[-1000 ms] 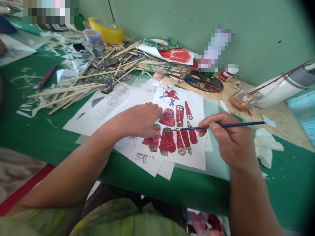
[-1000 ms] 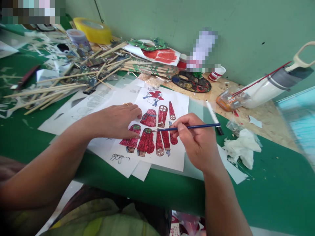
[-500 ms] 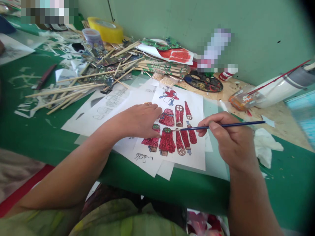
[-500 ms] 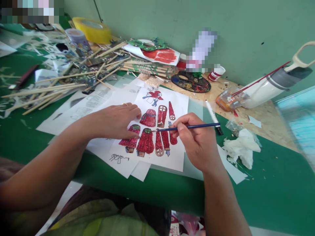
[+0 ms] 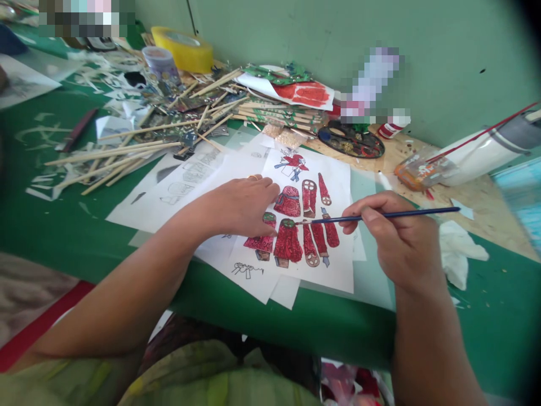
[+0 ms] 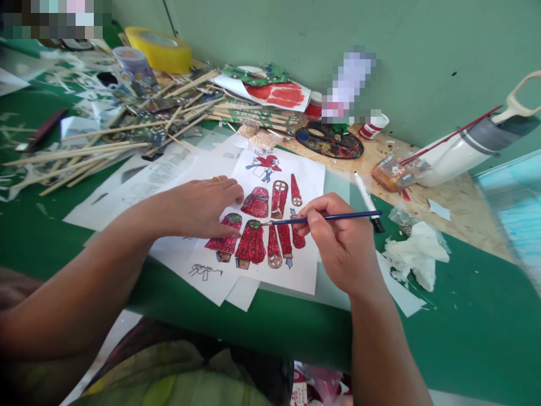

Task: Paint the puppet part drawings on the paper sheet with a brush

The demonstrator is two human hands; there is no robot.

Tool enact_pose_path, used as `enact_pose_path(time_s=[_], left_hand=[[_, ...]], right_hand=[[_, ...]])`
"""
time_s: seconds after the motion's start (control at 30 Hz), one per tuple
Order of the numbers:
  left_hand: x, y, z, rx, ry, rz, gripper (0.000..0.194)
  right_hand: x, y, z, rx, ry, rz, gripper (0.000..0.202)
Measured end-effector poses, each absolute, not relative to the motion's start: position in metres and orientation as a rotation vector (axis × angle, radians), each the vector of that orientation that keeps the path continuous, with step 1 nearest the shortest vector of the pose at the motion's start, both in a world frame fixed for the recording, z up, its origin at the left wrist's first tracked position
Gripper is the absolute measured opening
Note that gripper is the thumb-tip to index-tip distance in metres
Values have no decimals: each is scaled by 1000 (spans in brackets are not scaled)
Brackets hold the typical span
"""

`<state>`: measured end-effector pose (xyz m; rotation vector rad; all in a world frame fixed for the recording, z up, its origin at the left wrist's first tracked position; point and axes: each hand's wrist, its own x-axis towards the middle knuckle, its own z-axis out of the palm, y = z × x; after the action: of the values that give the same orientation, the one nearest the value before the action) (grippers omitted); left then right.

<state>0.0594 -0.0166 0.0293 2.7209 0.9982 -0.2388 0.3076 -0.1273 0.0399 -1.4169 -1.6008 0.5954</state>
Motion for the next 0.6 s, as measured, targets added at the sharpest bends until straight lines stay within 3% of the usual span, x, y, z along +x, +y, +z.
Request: enact_pose_path(time_s=[0.6], left_hand=[[59, -17, 29, 2717, 1006, -252, 46]], right_hand=[[305, -128, 42, -1425, -1589, 581, 17]])
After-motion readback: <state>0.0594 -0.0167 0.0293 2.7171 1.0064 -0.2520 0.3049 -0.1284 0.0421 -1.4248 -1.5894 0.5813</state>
